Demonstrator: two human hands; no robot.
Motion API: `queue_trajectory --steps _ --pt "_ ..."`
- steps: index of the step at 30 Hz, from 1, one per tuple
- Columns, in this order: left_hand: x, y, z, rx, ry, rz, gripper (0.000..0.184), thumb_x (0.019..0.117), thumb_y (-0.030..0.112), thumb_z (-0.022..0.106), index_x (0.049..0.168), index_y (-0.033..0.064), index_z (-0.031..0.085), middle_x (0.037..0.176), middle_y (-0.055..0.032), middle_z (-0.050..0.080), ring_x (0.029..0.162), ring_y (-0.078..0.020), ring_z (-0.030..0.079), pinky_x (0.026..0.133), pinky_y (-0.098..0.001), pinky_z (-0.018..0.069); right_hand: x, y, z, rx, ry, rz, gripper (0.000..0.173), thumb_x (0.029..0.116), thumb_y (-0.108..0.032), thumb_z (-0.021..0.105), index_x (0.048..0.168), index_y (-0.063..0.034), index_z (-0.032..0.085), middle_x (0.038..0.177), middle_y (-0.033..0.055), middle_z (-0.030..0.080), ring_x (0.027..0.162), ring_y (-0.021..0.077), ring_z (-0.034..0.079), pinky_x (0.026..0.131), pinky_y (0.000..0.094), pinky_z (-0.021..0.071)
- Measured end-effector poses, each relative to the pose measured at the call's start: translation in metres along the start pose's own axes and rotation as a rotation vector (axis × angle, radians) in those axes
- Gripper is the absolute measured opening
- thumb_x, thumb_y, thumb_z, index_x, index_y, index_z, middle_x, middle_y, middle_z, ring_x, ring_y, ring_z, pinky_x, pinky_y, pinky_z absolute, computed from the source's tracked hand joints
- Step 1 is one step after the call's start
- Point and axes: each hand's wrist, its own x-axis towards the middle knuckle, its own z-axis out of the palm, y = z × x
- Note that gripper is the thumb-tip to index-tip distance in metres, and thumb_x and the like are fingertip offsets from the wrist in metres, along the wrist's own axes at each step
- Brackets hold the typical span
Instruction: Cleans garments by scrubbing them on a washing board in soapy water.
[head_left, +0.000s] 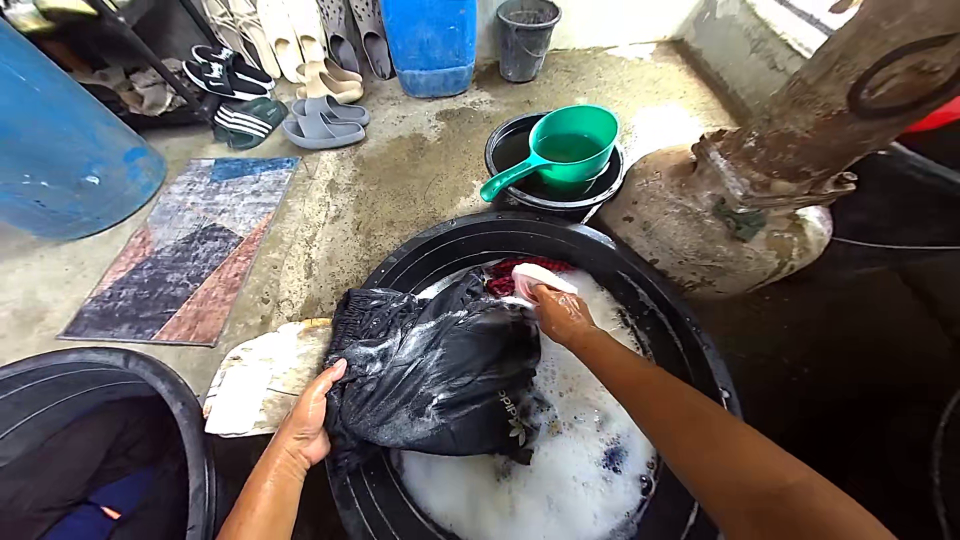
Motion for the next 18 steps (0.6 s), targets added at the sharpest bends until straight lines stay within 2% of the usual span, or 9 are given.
queue_trajectory --steps 4,6,8,11,15,18 --pt "-0.001 -0.003 -0.001 0.018 -0.008 0.005 0.037 0.1110 0.034 0.034 0.128 0.0100 0.057 0.108 -0.0085 0.070 0.099 -0.0180 0.069 0.084 -0.0397 0.0586 0.014 -0.022 0.022 -0.060 -0.058 -0.105 0.044 0.0961 -0.003 0.058 0.140 -0.0011 0.055 0.131 0.0272 0.064 0.127 0.0457 0.058 0.108 0.0628 0.0411" --pt "-0.002 -0.002 0.000 0.000 -0.023 0.005 0.037 0.1113 0.033 0.032 0.127 0.0100 0.058 0.106 -0.0081 0.070 0.097 -0.0175 0.070 0.083 -0.0388 0.0591 0.024 -0.031 0.032 -0.060 -0.102 -0.106 0.048 0.0954 -0.003 0.059 0.143 -0.0015 0.053 0.135 0.0266 0.062 0.130 0.0450 0.056 0.111 0.0626 0.0383" --pt "-0.002 -0.001 0.001 -0.026 -0.049 0.012 0.039 0.1117 0.033 0.030 0.125 0.0097 0.058 0.105 -0.0077 0.071 0.097 -0.0173 0.071 0.083 -0.0378 0.0601 0.033 -0.038 0.037 -0.055 -0.150 -0.069 0.048 0.0974 -0.004 0.057 0.146 -0.0035 0.052 0.135 0.0267 0.062 0.128 0.0462 0.057 0.107 0.0645 0.0424" --pt "0.002 -0.001 0.001 -0.009 -0.069 0.010 0.042 0.1119 0.035 0.028 0.129 0.0092 0.056 0.108 -0.0086 0.071 0.100 -0.0178 0.070 0.085 -0.0374 0.0598 0.040 -0.041 0.037 -0.073 -0.154 -0.060 0.039 0.1012 -0.003 0.052 0.140 -0.0027 0.057 0.130 0.0267 0.065 0.123 0.0471 0.061 0.101 0.0649 0.0461" --pt "0.006 -0.007 0.001 -0.031 0.016 0.033 0.033 0.1107 0.025 0.034 0.125 0.0059 0.057 0.105 -0.0102 0.070 0.097 -0.0179 0.070 0.082 -0.0370 0.0596 0.025 -0.023 0.018 -0.087 -0.040 -0.120 0.035 0.0980 -0.003 0.055 0.132 -0.0045 0.063 0.124 0.0234 0.069 0.121 0.0432 0.063 0.104 0.0616 0.0451" --pt "0.006 -0.010 -0.001 -0.140 0.048 0.074 0.031 0.1097 0.024 0.035 0.122 0.0066 0.058 0.102 -0.0091 0.071 0.094 -0.0177 0.071 0.080 -0.0384 0.0608 -0.013 0.023 0.001 -0.059 0.024 -0.139 0.040 0.0950 -0.004 0.059 0.134 -0.0065 0.066 0.127 0.0227 0.069 0.121 0.0441 0.063 0.102 0.0652 0.0476"
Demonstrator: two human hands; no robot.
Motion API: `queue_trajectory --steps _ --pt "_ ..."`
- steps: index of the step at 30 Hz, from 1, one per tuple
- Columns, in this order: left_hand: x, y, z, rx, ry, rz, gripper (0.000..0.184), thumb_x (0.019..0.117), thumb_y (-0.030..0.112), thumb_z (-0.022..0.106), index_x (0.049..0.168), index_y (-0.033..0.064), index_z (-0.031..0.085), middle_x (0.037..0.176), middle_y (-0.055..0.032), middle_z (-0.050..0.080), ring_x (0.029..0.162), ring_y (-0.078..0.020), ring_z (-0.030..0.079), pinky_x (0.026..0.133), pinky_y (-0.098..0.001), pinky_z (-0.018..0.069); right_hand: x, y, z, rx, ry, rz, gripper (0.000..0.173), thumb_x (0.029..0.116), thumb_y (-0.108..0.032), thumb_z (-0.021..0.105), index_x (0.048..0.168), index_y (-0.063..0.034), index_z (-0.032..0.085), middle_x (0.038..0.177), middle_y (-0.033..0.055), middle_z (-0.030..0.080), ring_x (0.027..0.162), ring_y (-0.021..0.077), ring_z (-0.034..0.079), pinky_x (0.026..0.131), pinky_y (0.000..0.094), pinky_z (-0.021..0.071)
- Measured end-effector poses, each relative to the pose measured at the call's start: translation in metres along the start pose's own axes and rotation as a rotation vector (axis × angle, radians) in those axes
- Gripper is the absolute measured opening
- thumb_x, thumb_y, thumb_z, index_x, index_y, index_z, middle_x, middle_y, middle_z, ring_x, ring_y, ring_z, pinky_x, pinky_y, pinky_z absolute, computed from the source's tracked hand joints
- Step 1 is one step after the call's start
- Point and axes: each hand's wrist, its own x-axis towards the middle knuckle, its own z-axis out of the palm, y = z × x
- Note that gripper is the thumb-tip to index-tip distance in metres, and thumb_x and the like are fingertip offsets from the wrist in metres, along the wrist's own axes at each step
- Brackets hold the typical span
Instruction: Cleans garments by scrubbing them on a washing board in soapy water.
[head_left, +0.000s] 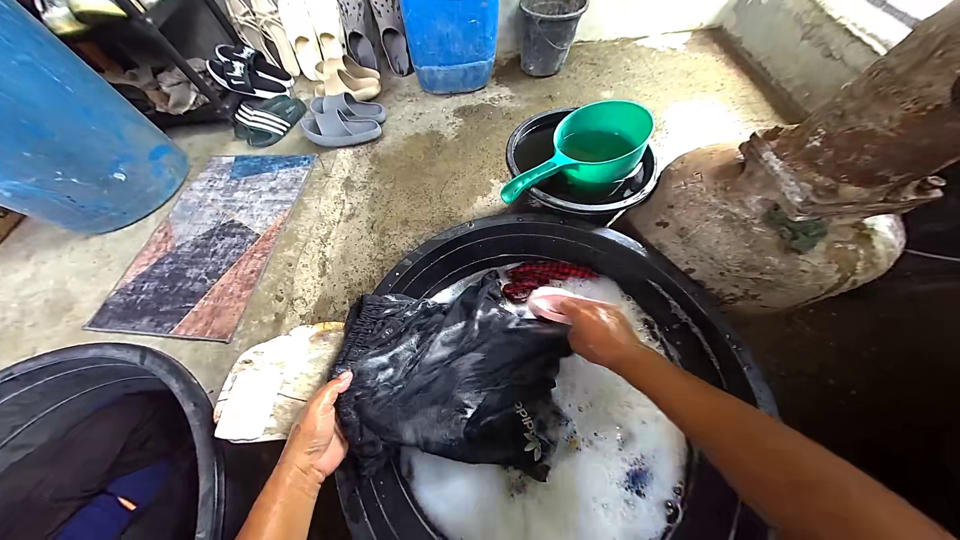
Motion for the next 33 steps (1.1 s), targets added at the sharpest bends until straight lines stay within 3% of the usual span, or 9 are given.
queue_trajectory --steps 2,5,8,13,18,22,25,30,33 --pt "-0.001 -0.001 0.000 0.005 0.023 0.011 0.033 0.1104 0.027 0.035 0.124 0.0067 0.058 0.101 -0.0089 0.071 0.091 -0.0175 0.071 0.078 -0.0392 0.0609 -0.048 0.032 -0.001 -0.031 -0.124 0.008 0.040 0.0935 -0.005 0.062 0.133 -0.0086 0.066 0.125 0.0228 0.069 0.117 0.0453 0.065 0.097 0.0672 0.0494" --pt "-0.001 -0.005 0.004 0.091 0.020 0.011 0.036 0.1115 0.031 0.035 0.129 0.0073 0.055 0.104 -0.0084 0.069 0.093 -0.0160 0.070 0.079 -0.0386 0.0600 -0.115 0.057 0.013 -0.043 -0.634 0.057 0.051 0.0981 -0.008 0.060 0.148 -0.0037 0.051 0.130 0.0348 0.062 0.122 0.0553 0.058 0.100 0.0744 0.0428" --pt "0.000 -0.006 0.002 0.191 -0.023 0.001 0.035 0.1112 0.026 0.037 0.135 0.0041 0.051 0.112 -0.0116 0.066 0.099 -0.0179 0.067 0.084 -0.0397 0.0576 -0.133 0.054 0.033 0.072 -0.859 0.043 0.037 0.1009 -0.013 0.062 0.131 0.0087 0.058 0.119 0.0359 0.064 0.114 0.0529 0.061 0.098 0.0695 0.0445" --pt "-0.011 -0.002 0.003 0.143 -0.114 0.124 0.018 0.0972 0.005 0.041 0.104 0.0051 0.058 0.089 -0.0028 0.070 0.082 -0.0098 0.070 0.076 -0.0292 0.0599 -0.076 0.026 0.013 0.285 -0.344 0.125 0.040 0.1048 -0.021 0.059 0.137 0.0028 0.057 0.124 0.0313 0.064 0.115 0.0484 0.063 0.101 0.0658 0.0462" --pt "-0.017 0.003 0.009 -0.012 -0.289 -0.168 0.054 0.1088 0.046 0.017 0.119 0.0144 0.060 0.101 -0.0059 0.074 0.094 -0.0191 0.073 0.079 -0.0420 0.0619 0.015 -0.020 0.026 0.463 0.024 0.289 0.056 0.1023 -0.032 0.063 0.143 0.0042 0.052 0.131 0.0315 0.062 0.124 0.0485 0.060 0.104 0.0664 0.0450" --pt "-0.019 -0.002 0.005 0.016 -0.456 -0.219 0.033 0.1022 0.029 0.041 0.113 0.0097 0.065 0.099 -0.0093 0.076 0.092 -0.0188 0.074 0.082 -0.0390 0.0629 0.040 -0.070 0.044 0.427 0.025 0.387 0.048 0.1044 -0.025 0.057 0.144 0.0010 0.051 0.131 0.0290 0.064 0.124 0.0470 0.061 0.102 0.0652 0.0472" --pt "-0.030 0.016 0.003 -0.036 -0.479 -0.047 0.027 0.0976 0.032 0.056 0.111 0.0138 0.069 0.099 -0.0079 0.076 0.092 -0.0163 0.074 0.081 -0.0376 0.0632 0.037 -0.070 0.050 0.448 0.100 0.367 0.033 0.1028 -0.010 0.053 0.133 0.0013 0.059 0.127 0.0290 0.065 0.123 0.0469 0.062 0.101 0.0653 0.0471" --pt "-0.055 0.047 -0.019 -0.105 -0.505 0.255 0.023 0.0938 0.038 0.067 0.109 0.0223 0.075 0.101 -0.0011 0.077 0.094 -0.0097 0.074 0.083 -0.0319 0.0625 -0.012 -0.024 0.017 0.856 0.559 0.370 0.046 0.0993 -0.005 0.060 0.138 0.0159 0.048 0.126 0.0380 0.061 0.120 0.0511 0.061 0.102 0.0660 0.0468" --pt "-0.060 0.056 -0.031 -0.071 -0.516 0.357 0.027 0.0898 0.041 0.073 0.110 0.0235 0.075 0.103 0.0012 0.077 0.096 -0.0084 0.073 0.086 -0.0317 0.0618 -0.057 -0.001 -0.009 0.926 0.903 0.313 0.053 0.0959 -0.004 0.063 0.142 0.0142 0.043 0.125 0.0310 0.062 0.116 0.0346 0.063 0.101 0.0507 0.0512"
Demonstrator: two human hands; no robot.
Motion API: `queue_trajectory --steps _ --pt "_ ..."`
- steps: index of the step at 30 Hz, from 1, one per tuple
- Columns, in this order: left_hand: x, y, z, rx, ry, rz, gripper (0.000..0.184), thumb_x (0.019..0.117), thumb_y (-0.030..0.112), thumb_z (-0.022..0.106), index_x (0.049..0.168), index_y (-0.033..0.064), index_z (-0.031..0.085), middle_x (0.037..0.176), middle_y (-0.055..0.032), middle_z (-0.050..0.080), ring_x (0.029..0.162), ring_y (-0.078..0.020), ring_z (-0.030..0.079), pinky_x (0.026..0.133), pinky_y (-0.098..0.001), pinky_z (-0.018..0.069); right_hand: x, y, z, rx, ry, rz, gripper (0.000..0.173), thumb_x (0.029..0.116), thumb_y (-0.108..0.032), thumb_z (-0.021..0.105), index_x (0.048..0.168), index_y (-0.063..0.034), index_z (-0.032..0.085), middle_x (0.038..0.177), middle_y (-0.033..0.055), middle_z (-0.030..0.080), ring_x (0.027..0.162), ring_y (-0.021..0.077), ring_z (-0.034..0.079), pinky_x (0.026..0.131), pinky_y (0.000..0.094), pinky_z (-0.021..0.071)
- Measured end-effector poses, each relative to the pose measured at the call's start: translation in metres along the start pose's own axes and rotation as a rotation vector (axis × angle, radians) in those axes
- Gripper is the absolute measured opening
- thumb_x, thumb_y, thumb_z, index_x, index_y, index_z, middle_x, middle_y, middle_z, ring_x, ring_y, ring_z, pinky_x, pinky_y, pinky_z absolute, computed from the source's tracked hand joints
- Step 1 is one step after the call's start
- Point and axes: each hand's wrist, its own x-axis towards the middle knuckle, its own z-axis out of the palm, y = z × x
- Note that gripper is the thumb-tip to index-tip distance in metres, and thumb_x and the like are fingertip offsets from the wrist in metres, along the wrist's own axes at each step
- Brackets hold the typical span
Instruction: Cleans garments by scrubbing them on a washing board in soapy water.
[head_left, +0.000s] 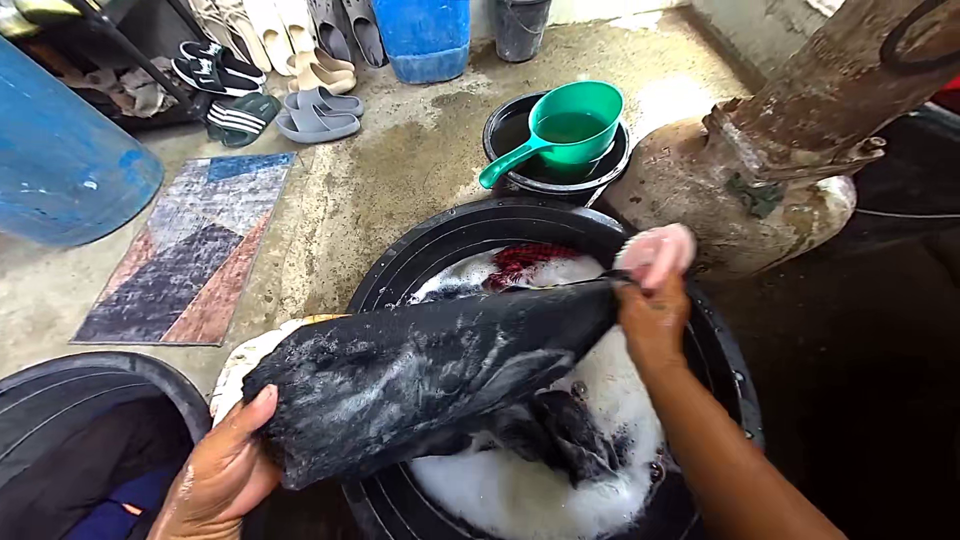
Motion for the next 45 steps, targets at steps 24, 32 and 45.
queue_trajectory --steps 24,32,45 --pt "0.042 -0.070 -0.020 0.363 0.175 -0.293 0.058 0.0852 -0.014 0.051 0.139 0.0032 0.040 0.114 -0.0049 0.066 0.098 -0.0084 0.068 0.083 -0.0272 0.0589 -0.084 -0.035 0.077 -0.008 -0.865 0.230 0.032 0.0962 -0.019 0.073 0.116 0.0051 0.067 0.096 0.0203 0.070 0.085 0.0298 0.069 0.082 0.0507 0.0581" --pt "0.043 -0.076 -0.007 0.307 0.545 -0.218 0.042 0.0903 -0.012 0.044 0.130 0.0024 0.050 0.104 -0.0067 0.065 0.088 -0.0103 0.067 0.076 -0.0319 0.0592 -0.143 -0.031 0.143 -0.421 -0.903 -0.172 0.052 0.1004 -0.043 0.062 0.134 -0.0035 0.061 0.122 0.0211 0.069 0.108 0.0389 0.070 0.089 0.0602 0.0568" --pt "0.046 -0.082 -0.011 0.168 0.618 -0.169 0.039 0.0953 -0.002 0.040 0.133 0.0046 0.046 0.112 -0.0095 0.061 0.096 -0.0147 0.065 0.081 -0.0373 0.0575 -0.155 -0.068 0.130 -0.181 -0.931 -0.066 0.053 0.0965 -0.038 0.071 0.131 0.0011 0.060 0.115 0.0215 0.070 0.104 0.0362 0.070 0.091 0.0569 0.0563"
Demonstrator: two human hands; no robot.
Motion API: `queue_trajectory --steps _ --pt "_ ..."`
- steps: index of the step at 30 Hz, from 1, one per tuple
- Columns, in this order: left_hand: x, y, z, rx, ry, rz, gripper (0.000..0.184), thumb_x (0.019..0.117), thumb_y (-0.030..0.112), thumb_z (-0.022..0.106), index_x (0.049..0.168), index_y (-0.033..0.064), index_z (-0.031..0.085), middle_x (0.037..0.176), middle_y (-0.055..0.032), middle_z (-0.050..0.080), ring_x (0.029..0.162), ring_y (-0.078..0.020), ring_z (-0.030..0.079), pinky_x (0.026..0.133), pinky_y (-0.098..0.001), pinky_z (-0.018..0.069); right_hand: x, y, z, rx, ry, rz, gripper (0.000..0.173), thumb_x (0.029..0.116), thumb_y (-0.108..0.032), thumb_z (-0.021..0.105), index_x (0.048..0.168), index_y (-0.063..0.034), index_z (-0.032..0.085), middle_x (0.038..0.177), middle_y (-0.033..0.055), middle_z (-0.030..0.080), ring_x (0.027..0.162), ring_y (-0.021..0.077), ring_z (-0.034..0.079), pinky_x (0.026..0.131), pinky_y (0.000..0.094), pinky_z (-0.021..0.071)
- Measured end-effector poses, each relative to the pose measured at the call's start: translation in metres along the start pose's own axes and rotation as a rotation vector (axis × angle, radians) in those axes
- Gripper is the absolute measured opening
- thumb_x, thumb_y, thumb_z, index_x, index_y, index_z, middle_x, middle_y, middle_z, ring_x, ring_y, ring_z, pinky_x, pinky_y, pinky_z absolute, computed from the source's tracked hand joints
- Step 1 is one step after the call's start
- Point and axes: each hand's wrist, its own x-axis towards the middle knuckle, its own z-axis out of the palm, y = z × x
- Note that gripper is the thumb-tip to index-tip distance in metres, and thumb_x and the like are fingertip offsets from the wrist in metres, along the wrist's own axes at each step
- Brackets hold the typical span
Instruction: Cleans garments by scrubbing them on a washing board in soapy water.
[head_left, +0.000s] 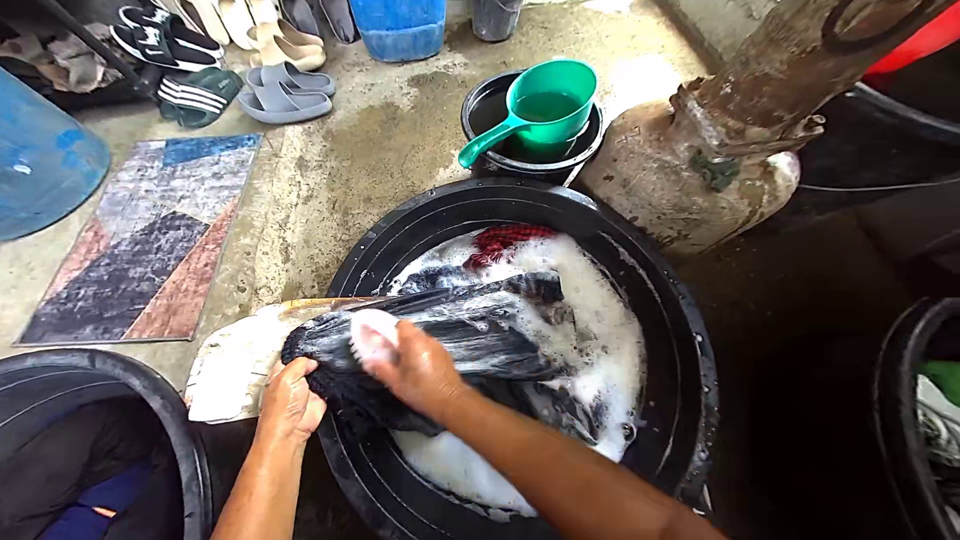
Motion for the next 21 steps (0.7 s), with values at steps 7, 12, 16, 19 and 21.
queue_trajectory --steps 7,12,16,19,21 --pt "-0.001 0.004 0.001 -0.081 0.027 0.004 0.029 0.0945 -0.001 0.038 0.119 0.0082 0.049 0.103 -0.0060 0.061 0.091 -0.0133 0.065 0.078 -0.0373 0.0573 -0.033 0.185 -0.101 -0.426 0.055 0.455 0.061 0.1005 -0.042 0.064 0.149 -0.0063 0.051 0.134 0.0262 0.063 0.117 0.0473 0.065 0.095 0.0698 0.0505" --pt "-0.005 0.013 0.004 -0.118 -0.091 -0.018 0.028 0.1072 0.025 0.031 0.112 0.0153 0.056 0.095 0.0013 0.069 0.089 -0.0095 0.069 0.078 -0.0342 0.0600 -0.010 0.072 -0.130 -0.320 -0.050 0.424 0.052 0.1035 -0.039 0.060 0.134 0.0023 0.060 0.123 0.0278 0.067 0.117 0.0444 0.065 0.100 0.0636 0.0497" --pt "0.001 0.009 0.000 -0.103 -0.094 -0.033 0.034 0.1110 0.029 0.030 0.122 0.0115 0.057 0.100 -0.0020 0.069 0.092 -0.0117 0.069 0.080 -0.0357 0.0595 0.028 -0.051 -0.018 0.028 -0.028 -0.061 0.050 0.0977 -0.034 0.070 0.133 0.0004 0.060 0.117 0.0221 0.071 0.109 0.0372 0.069 0.095 0.0581 0.0549" --pt "0.003 0.007 0.001 -0.135 -0.065 0.013 0.031 0.1108 0.026 0.030 0.124 0.0105 0.054 0.102 -0.0025 0.068 0.093 -0.0114 0.068 0.082 -0.0355 0.0589 0.057 -0.055 0.017 -0.056 -0.143 -0.113 0.051 0.1007 -0.042 0.064 0.134 -0.0031 0.059 0.122 0.0210 0.069 0.112 0.0382 0.068 0.093 0.0604 0.0541" --pt "-0.002 0.006 0.005 -0.170 -0.018 0.012 0.031 0.1106 0.025 0.032 0.128 0.0099 0.052 0.106 -0.0038 0.067 0.096 -0.0132 0.068 0.085 -0.0383 0.0589 0.061 -0.011 -0.002 -0.142 -0.097 -0.020 0.052 0.1033 -0.047 0.056 0.136 -0.0060 0.058 0.122 0.0200 0.070 0.112 0.0386 0.069 0.092 0.0633 0.0548"
